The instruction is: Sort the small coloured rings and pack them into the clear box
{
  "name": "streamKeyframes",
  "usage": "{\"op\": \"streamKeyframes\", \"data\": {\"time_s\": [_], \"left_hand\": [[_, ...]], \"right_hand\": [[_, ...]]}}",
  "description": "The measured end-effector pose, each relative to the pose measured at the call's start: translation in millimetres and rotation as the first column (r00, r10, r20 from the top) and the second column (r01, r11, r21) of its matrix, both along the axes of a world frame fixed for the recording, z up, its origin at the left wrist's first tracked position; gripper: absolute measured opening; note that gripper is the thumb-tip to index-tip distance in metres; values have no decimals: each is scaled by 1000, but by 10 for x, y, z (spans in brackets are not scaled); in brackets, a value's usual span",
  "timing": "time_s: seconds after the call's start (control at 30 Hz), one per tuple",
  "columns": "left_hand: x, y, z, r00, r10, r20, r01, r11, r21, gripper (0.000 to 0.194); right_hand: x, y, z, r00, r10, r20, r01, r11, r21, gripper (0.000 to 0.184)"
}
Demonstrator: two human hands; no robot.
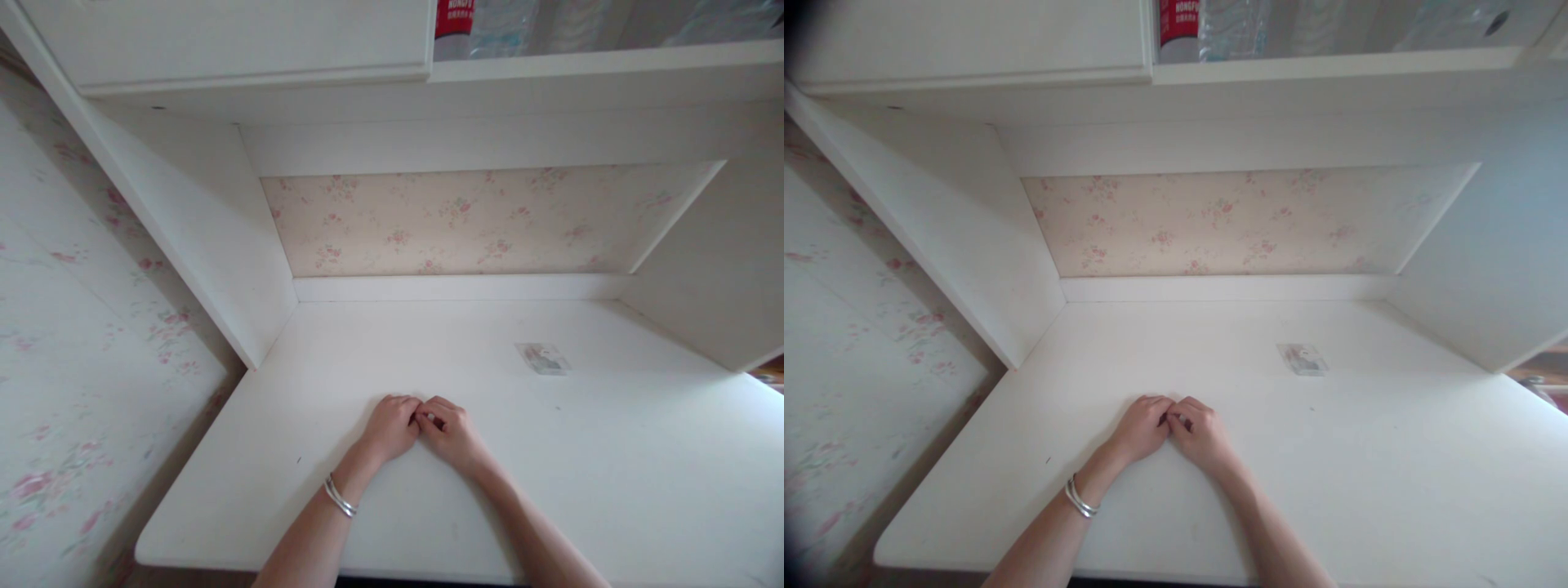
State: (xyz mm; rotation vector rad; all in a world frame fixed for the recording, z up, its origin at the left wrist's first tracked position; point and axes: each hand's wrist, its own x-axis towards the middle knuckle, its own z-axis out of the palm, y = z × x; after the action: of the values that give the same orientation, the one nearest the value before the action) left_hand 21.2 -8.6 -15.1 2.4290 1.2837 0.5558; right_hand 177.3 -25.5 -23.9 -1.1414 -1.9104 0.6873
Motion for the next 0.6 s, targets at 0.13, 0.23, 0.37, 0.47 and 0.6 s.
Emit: {"op": "streamKeyframes", "data": {"time_s": [0.13,0.23,0.37,0.47,0.6], "left_hand": [[1,-3,2,1000,-3,0,3,1000,-3,21],[4,-4,12,1000,3,-7,-3,1000,-10,20],[4,-2,19,1000,13,-24,-13,1000,-8,20],[4,2,16,1000,8,-29,-9,1000,0,19],[5,6,12,999,11,-34,-11,1000,4,18]], "right_hand": [[3,5,-12,1000,1,6,-1,1000,-3,16],[0,3,-18,1000,-3,1,3,1000,-2,16],[-7,0,-23,1000,-5,6,5,1000,3,16],[-8,3,-23,1000,-8,5,8,1000,-6,15],[-2,12,-25,1000,-4,0,4,1000,-5,15]]}}
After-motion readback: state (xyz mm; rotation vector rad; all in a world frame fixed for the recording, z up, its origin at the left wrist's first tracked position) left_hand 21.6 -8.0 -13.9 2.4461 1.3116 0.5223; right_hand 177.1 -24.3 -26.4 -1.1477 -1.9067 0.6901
